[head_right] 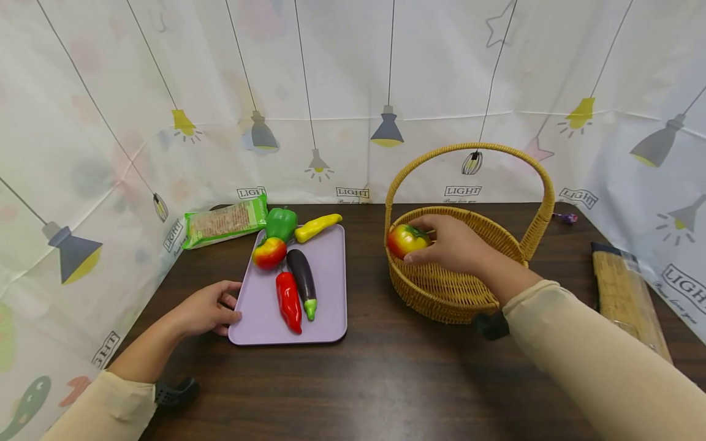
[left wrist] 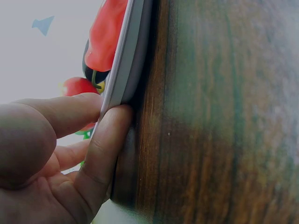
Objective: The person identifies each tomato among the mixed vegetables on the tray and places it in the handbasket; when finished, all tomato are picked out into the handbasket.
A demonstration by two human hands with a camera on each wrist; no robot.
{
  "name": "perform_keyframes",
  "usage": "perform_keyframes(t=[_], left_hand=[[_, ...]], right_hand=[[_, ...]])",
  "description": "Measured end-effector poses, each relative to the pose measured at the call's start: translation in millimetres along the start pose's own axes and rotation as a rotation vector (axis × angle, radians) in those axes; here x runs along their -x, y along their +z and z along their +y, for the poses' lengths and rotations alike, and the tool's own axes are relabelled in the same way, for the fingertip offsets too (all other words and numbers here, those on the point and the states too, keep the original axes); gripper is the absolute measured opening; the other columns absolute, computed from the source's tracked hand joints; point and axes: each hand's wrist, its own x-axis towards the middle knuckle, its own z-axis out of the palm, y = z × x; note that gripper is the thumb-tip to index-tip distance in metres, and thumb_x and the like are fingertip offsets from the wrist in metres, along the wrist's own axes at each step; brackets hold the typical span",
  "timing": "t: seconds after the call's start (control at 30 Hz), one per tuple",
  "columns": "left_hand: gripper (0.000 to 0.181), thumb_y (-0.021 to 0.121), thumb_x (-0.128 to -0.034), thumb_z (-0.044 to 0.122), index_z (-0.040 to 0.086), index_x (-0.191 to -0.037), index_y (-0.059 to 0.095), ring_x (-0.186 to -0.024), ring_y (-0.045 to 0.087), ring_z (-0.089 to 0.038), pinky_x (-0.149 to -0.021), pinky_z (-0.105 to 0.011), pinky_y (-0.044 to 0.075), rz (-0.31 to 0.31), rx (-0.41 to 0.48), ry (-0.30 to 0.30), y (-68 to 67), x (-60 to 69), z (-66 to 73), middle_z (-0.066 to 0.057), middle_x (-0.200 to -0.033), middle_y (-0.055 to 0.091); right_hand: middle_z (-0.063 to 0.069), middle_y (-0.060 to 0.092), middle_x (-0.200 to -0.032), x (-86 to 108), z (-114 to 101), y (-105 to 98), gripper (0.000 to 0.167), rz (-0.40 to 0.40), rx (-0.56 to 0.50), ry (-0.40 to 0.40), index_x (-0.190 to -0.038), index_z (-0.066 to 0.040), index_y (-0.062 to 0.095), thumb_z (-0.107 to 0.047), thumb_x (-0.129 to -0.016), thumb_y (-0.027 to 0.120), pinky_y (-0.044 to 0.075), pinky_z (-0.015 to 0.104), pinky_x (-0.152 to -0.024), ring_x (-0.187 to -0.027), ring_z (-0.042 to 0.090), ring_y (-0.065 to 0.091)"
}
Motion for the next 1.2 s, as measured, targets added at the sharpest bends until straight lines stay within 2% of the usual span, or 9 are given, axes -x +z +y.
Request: perform_keyframes(t=[0.23, 0.57, 0.9, 1.2], left_hand=[[0.072, 0.076, -0.0886, 0.002, 0.0, -0.15, 0.04, -0.077, 0.063, -0.025, -0.065, -0.038, 0.063, -0.001, 0.005, 0.009, -0.1, 0.5, 0.1, -0.018, -0.109, 0.055], [0.072, 0.077, -0.0887, 0.002, 0.0, -0.15, 0.039, -0.079, 0.063, -0.025, -0.066, -0.038, 0.063, -0.004, 0.005, 0.001, -0.9, 0.2, -1.1, -0.018, -0.11, 0.054], [0.072, 0.077, -0.0886, 0.003, 0.0, -0.15, 0.039, -0.077, 0.063, -0.025, -0.066, -0.037, 0.063, -0.004, 0.002, -0.001, -1.0, 1.1, 1.7, -0.018, -0.109, 0.055], [0.072, 0.077, -0.0884, 0.003, 0.001, -0.15, 0.04, -0.077, 0.064, -0.025, -0.066, -0.037, 0.063, 0.0, -0.009, -0.012, -0.3, 1.5, 1.9, -0.018, -0.109, 0.056]], right_hand=[[0.023, 0.055, -0.14, -8.9, 7.3, -4.2, 0.077, 0.005, 0.039, 0.012, -0.142, -0.002, 0.053, -0.043, -0.085, 0.083, 0.046, 0.058, -0.101, -0.124, 0.045, 0.054], [0.026, 0.054, -0.141, -25.4, 24.5, 1.0, 0.072, 0.001, 0.104, 0.021, -0.14, 0.002, 0.055, -0.038, -0.087, 0.082, 0.045, 0.057, -0.1, -0.122, 0.042, 0.053], [0.024, 0.056, -0.139, -31.3, 22.5, 5.0, 0.069, -0.011, 0.114, 0.004, -0.139, 0.002, 0.056, -0.035, -0.087, 0.082, 0.046, 0.053, -0.095, -0.113, 0.036, 0.055], [0.024, 0.056, -0.139, -32.5, 21.8, 11.1, 0.069, -0.064, 0.126, 0.008, -0.14, 0.002, 0.056, -0.033, -0.086, 0.083, 0.045, 0.056, -0.1, -0.117, 0.038, 0.055]])
